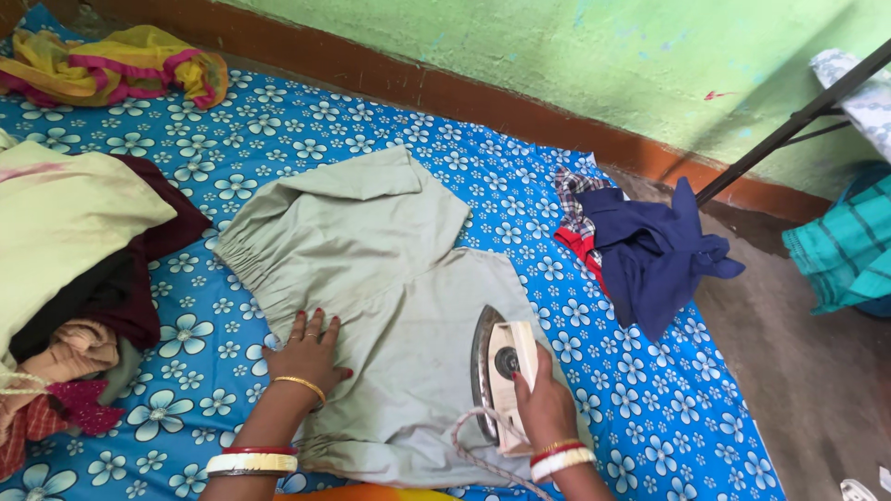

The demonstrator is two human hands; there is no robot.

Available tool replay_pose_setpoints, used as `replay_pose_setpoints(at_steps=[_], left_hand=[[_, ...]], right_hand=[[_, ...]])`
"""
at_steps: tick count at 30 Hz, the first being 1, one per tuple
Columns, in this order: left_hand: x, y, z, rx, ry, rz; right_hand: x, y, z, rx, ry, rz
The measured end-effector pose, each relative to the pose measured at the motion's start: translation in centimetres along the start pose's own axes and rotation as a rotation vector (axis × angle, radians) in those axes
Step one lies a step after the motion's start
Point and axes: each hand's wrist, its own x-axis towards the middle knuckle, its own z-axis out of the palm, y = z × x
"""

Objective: The person irons a pair of dark blue trousers and then a pair of light-colored shorts on a bed. They use an electric iron to smooth out wrinkles, adjusting the garments as needed.

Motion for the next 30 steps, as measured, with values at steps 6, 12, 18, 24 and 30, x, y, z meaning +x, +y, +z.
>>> replay_pose_setpoints(at_steps=[6,12,18,24,30], left_hand=[[0.0,0.1,-0.1,-0.006,0.003,0.002],[-0.4,-0.1,-1.1,-0.306,0.262,-0.04],[4.3,-3.8,1.4,-0.693,1.158,-0.139],[10.2,-9.9,4.4,-1.901,0.653,-0.283],[9.5,-11.1,2.2,-2.147,0.272,-0.237]], right_hand=[[4.3,-1.0,0.7,0.003,0.059,0.015],[5.9,-2.0,0.6,-0.011,0.069,0.037],[5.5,-2.6,0.2,-0.014,0.076,0.038],[5.2,-3.0,-0.1,0.001,0.08,0.043],[5.0,-3.3,-0.4,-0.003,0.087,0.042]])
